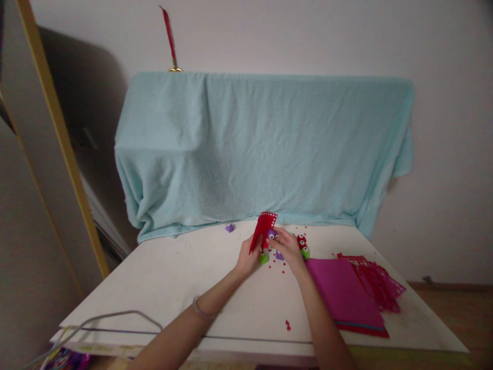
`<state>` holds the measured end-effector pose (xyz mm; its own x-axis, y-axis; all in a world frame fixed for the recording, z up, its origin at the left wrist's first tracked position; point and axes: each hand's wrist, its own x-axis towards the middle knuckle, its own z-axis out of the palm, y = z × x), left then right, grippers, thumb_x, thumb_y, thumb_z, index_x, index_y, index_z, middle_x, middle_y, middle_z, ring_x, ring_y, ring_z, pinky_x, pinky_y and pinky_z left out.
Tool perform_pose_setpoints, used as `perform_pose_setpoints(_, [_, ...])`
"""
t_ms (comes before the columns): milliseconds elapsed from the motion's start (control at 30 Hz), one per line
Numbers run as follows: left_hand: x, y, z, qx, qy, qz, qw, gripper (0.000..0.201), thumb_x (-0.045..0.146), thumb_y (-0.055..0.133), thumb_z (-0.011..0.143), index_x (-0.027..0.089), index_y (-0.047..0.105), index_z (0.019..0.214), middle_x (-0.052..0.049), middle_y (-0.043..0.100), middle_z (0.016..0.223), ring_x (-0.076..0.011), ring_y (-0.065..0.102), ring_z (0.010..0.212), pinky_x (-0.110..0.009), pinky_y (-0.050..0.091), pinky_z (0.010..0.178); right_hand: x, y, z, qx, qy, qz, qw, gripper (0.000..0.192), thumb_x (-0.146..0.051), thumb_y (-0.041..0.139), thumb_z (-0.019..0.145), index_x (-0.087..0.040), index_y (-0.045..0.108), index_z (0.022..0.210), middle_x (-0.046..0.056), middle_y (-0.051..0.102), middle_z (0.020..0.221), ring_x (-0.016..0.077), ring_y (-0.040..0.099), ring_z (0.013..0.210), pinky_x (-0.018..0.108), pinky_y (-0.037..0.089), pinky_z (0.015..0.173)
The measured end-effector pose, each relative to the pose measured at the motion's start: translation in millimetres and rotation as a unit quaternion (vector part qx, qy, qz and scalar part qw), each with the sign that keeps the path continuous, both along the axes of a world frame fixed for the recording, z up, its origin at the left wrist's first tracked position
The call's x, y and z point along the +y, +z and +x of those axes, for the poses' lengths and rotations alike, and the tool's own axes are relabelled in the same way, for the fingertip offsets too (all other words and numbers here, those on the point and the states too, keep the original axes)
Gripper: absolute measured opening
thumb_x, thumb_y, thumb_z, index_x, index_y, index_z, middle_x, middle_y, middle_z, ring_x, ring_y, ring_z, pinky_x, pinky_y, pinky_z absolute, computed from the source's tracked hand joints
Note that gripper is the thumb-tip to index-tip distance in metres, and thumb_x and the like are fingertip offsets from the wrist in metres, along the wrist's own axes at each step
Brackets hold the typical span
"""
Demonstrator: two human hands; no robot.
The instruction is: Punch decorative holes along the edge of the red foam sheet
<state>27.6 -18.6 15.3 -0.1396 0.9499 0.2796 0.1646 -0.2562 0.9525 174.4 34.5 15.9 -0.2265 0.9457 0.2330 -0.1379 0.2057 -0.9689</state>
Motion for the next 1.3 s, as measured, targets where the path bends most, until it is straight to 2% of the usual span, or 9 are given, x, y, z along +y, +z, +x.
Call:
perform_pose_setpoints(167, [3.3, -5.9, 0.7, -0.016, 0.017, -0.028, 0.999, 0.049, 0.058, 0.046, 0.088, 0.016, 0.051, 0.062, 0.003, 0.046, 0.046, -0.0104, 0.041, 0.045, -0.022, 0.035, 0.047, -3.0, 5.1, 0.1, 0.016, -0.009, -0.004, 1.000, 0.051, -0.036, 0.079, 0.063, -0.020, 0.064, 0.109, 0.001, 0.068, 0.079, 0.0161, 0.063, 0.069, 0.029, 0.049, 0.068])
perform_pose_setpoints(367, [4.2, -8.5, -0.9, -0.005, 0.009, -0.017, 1.000, 0.051, 0.058, 0.045, 0.089, 0.016, 0.051, 0.061, 0.002, 0.047, 0.046, -0.0104, 0.042, 0.046, -0.022, 0.033, 0.048, -6.6, 11.9, 0.9, 0.034, -0.004, -0.011, 0.999, 0.049, -0.037, 0.079, 0.063, -0.019, 0.065, 0.107, 0.000, 0.067, 0.075, 0.0163, 0.063, 0.069, 0.029, 0.049, 0.069])
perform_pose_setpoints(500, [3.0, -6.7, -1.0, -0.012, 0.004, -0.014, 1.000, 0.050, 0.058, 0.045, 0.089, 0.016, 0.052, 0.063, 0.003, 0.047, 0.046, -0.0109, 0.043, 0.046, -0.023, 0.034, 0.049, -6.0, 11.1, 0.7, 0.043, -0.006, -0.015, 0.999, 0.049, -0.037, 0.080, 0.063, -0.020, 0.065, 0.106, 0.002, 0.068, 0.080, 0.0170, 0.063, 0.073, 0.029, 0.050, 0.070])
perform_pose_setpoints(700, [2.1, -3.4, -0.5, -0.012, 0.004, -0.019, 1.000, 0.051, 0.059, 0.045, 0.088, 0.016, 0.052, 0.061, 0.002, 0.048, 0.046, -0.0112, 0.044, 0.046, -0.023, 0.034, 0.050, -6.9, 13.0, 1.6, 0.040, -0.020, -0.016, 0.999, 0.052, -0.042, 0.080, 0.062, -0.018, 0.065, 0.106, 0.002, 0.067, 0.075, 0.0184, 0.063, 0.072, 0.030, 0.050, 0.068])
perform_pose_setpoints(867, [4.1, -5.9, -2.0, -0.007, -0.006, -0.026, 1.000, 0.049, 0.056, 0.045, 0.089, 0.015, 0.053, 0.062, 0.002, 0.049, 0.047, -0.0110, 0.044, 0.047, -0.023, 0.034, 0.050, -7.4, 13.9, 1.4, 0.047, -0.019, -0.019, 0.999, 0.051, -0.040, 0.080, 0.062, -0.019, 0.065, 0.105, 0.002, 0.068, 0.078, 0.0178, 0.063, 0.072, 0.029, 0.050, 0.068])
perform_pose_setpoints(1067, [5.9, -8.9, -3.4, -0.001, -0.008, 0.002, 1.000, 0.047, 0.054, 0.044, 0.090, 0.015, 0.054, 0.066, 0.001, 0.050, 0.052, -0.0113, 0.044, 0.050, -0.023, 0.035, 0.052, -6.6, 12.2, 0.3, 0.053, -0.021, -0.024, 0.998, 0.047, -0.038, 0.080, 0.061, -0.020, 0.064, 0.102, 0.003, 0.068, 0.082, 0.0185, 0.064, 0.076, 0.029, 0.051, 0.068])
perform_pose_setpoints(1200, [6.3, -8.3, -3.5, 0.013, -0.006, -0.015, 1.000, 0.049, 0.056, 0.043, 0.089, 0.015, 0.054, 0.063, 0.001, 0.049, 0.049, -0.0120, 0.044, 0.050, -0.023, 0.035, 0.051, -5.2, 10.7, 0.1, 0.055, -0.021, -0.018, 0.998, 0.046, -0.038, 0.080, 0.062, -0.021, 0.064, 0.101, 0.004, 0.069, 0.088, 0.0180, 0.065, 0.077, 0.029, 0.051, 0.069])
perform_pose_setpoints(1300, [5.9, -7.5, -3.2, 0.021, -0.006, -0.021, 1.000, 0.050, 0.056, 0.042, 0.089, 0.015, 0.054, 0.063, 0.001, 0.050, 0.050, -0.0122, 0.044, 0.050, -0.023, 0.034, 0.051, -3.1, 8.6, -0.2, 0.054, -0.024, -0.018, 0.998, 0.044, -0.039, 0.080, 0.061, -0.020, 0.065, 0.098, 0.003, 0.069, 0.085, 0.0174, 0.064, 0.075, 0.028, 0.050, 0.068])
